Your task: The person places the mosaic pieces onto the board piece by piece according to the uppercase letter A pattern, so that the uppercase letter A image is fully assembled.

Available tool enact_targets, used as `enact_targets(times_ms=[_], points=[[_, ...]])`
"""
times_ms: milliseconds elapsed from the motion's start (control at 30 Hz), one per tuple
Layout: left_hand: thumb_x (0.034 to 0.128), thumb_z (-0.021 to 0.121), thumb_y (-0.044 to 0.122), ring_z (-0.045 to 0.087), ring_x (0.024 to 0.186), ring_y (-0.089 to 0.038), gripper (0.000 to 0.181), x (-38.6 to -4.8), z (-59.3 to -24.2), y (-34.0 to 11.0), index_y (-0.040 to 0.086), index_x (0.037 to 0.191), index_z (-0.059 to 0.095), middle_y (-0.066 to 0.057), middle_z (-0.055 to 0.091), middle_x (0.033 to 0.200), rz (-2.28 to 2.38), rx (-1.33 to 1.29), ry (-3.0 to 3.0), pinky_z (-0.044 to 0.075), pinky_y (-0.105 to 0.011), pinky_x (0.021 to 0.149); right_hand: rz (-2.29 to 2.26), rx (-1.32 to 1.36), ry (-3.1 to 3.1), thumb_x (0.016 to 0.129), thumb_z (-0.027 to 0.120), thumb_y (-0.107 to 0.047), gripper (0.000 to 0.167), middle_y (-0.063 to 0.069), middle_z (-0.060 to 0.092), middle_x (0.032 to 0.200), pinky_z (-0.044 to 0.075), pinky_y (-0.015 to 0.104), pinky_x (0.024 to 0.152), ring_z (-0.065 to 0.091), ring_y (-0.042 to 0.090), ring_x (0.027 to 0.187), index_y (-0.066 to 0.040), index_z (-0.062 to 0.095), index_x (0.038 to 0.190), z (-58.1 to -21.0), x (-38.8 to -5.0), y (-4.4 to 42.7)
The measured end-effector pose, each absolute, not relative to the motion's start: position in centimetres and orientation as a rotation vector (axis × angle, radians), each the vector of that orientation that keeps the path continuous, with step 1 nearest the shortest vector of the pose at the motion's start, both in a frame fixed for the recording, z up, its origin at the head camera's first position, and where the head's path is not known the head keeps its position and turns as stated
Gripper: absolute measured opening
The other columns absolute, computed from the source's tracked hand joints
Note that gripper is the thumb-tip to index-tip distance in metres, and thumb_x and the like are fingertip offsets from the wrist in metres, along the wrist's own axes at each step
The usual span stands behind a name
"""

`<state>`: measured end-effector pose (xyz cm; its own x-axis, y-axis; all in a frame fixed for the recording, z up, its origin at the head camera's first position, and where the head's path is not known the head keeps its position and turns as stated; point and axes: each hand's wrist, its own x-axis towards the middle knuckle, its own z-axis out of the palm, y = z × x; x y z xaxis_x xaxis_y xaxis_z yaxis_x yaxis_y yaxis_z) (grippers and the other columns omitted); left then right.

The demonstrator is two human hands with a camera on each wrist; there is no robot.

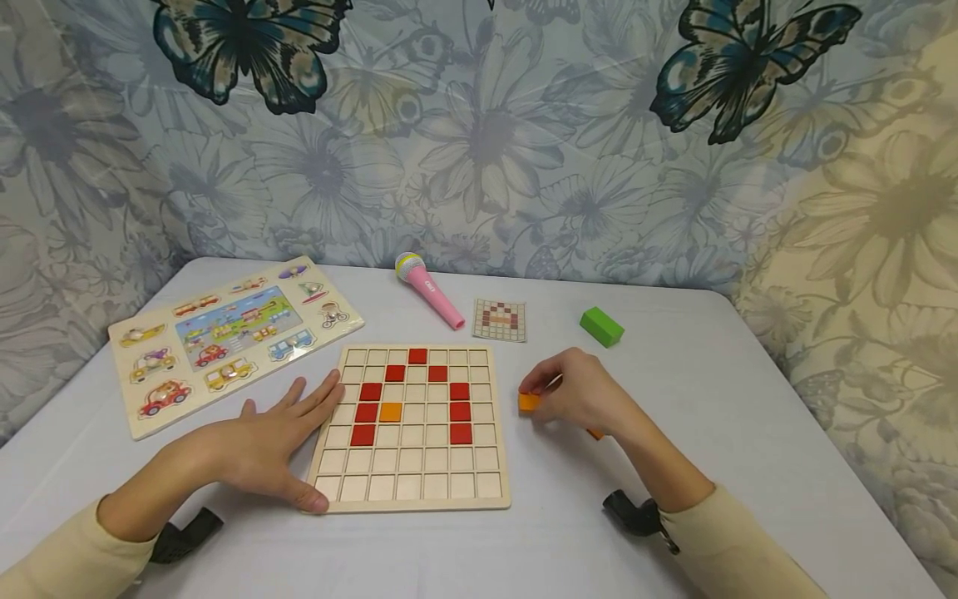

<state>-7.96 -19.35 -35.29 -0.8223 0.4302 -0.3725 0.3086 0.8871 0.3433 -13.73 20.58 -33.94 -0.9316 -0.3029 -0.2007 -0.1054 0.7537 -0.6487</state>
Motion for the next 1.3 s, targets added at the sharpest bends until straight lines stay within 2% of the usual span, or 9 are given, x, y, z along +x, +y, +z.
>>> enact_targets(times_ms=[633, 1300], points=[[0.064, 0.087, 0.073, 0.0, 0.157, -0.056, 0.144, -8.1, -35.3, -19.4, 0.009, 0.168, 0.012, -0.008, -0.007, 0.177, 0.384, 0.547, 2.611, 0.004, -0.095, 0.097, -1.009, -0.384, 2.62, 0.075, 0.089, -0.005, 0.026, 0.003, 0.074, 0.095, 0.056, 0.031, 0.075, 0.064, 0.02, 0.084, -0.012, 0.08, 0.098, -34.1, -14.3, 17.7], [0.0643, 0.087, 0.073, 0.0, 0.158, -0.054, 0.144, -8.1, -35.4, -19.4, 0.007, 0.168, 0.012, -0.011, -0.004, 0.177, 0.397, 0.553, 2.606, 0.003, -0.094, 0.1, -1.092, -0.461, 2.524, 0.074, 0.084, 0.001, 0.024, 0.003, 0.073, 0.089, 0.056, 0.031, 0.075, 0.064, 0.019, 0.08, -0.009, 0.079, 0.095, -34.3, -14.3, 13.9]])
